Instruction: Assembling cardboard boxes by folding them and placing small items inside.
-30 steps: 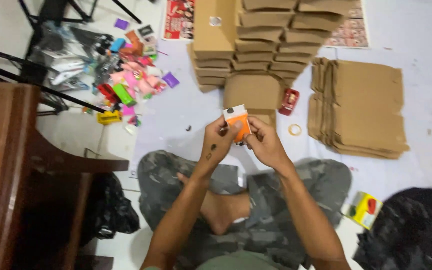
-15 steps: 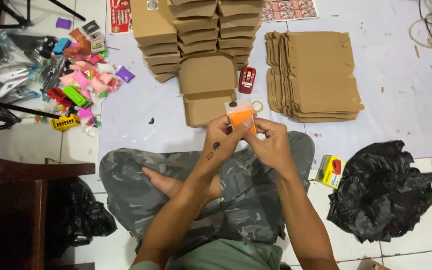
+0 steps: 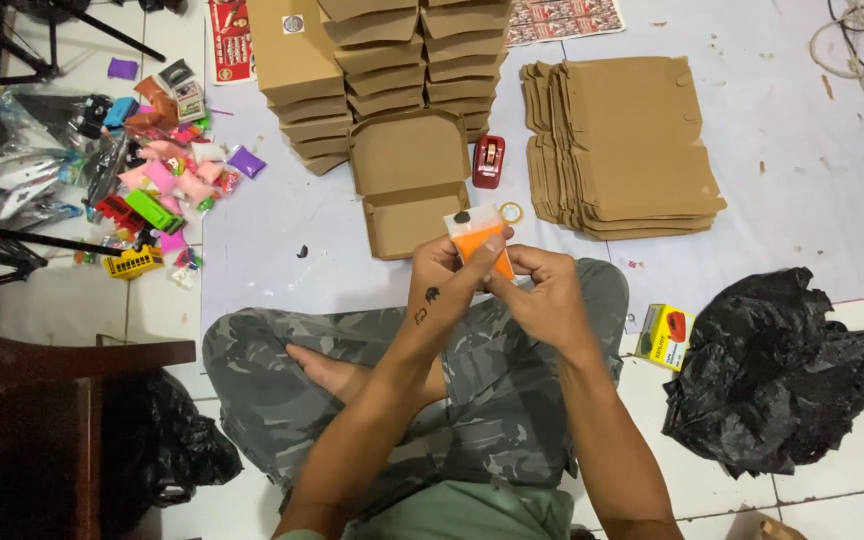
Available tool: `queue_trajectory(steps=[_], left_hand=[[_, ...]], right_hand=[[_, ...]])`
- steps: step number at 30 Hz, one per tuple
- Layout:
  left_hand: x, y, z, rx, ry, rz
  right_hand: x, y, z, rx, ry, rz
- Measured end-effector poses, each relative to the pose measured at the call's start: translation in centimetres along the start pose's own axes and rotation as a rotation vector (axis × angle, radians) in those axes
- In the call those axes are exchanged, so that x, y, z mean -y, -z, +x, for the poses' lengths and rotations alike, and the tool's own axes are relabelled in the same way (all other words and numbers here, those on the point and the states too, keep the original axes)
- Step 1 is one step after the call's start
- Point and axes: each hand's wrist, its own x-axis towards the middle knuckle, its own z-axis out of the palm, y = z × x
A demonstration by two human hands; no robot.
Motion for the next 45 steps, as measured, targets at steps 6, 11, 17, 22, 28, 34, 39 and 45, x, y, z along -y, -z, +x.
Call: queue_trajectory(steps=[6,11,17,22,28,34,39,45], left_hand=[[-0.5,-0.3,0.0,-0.021,0.034,-0.008],[0.4,-0.4,0.3,-0.006,0.068,-0.032],[3.2,0.4,0.7,0.045,0.107,0.04],[4.1,-0.4,0.3,-0.007,0.08,0.05],[8.3,-2.2,1.0,0.074,0.043,0.017],[5.5,-7.3,-0.5,0.201,0.05,-0.057],[7.3,-9.4,-0.7,0.288,0.103,-0.099],[10.9,-7.3,1.7,0.246,0.129,-0.066]], right_hand=[[-1.2,0.1,-0.1,0.03,0.002,0.054],[-2.4,0.3,-0.4,-0.036,0.001,0.081],[-2.8,1.0,-0.6,-0.12,0.042,0.049],[-4.4,0.7,-1.6,-0.186,0.013,0.088],[-5.2,3.0,-3.4,-0.295,-0.029,0.094],[-8.4,7.4,-6.2,-0.424,-0.016,-0.037],[-2.8,13.0,-7.4,-0.399,0.015,-0.032],[-10.3,27.2,-13.0,-0.755,-0.362,-0.425]])
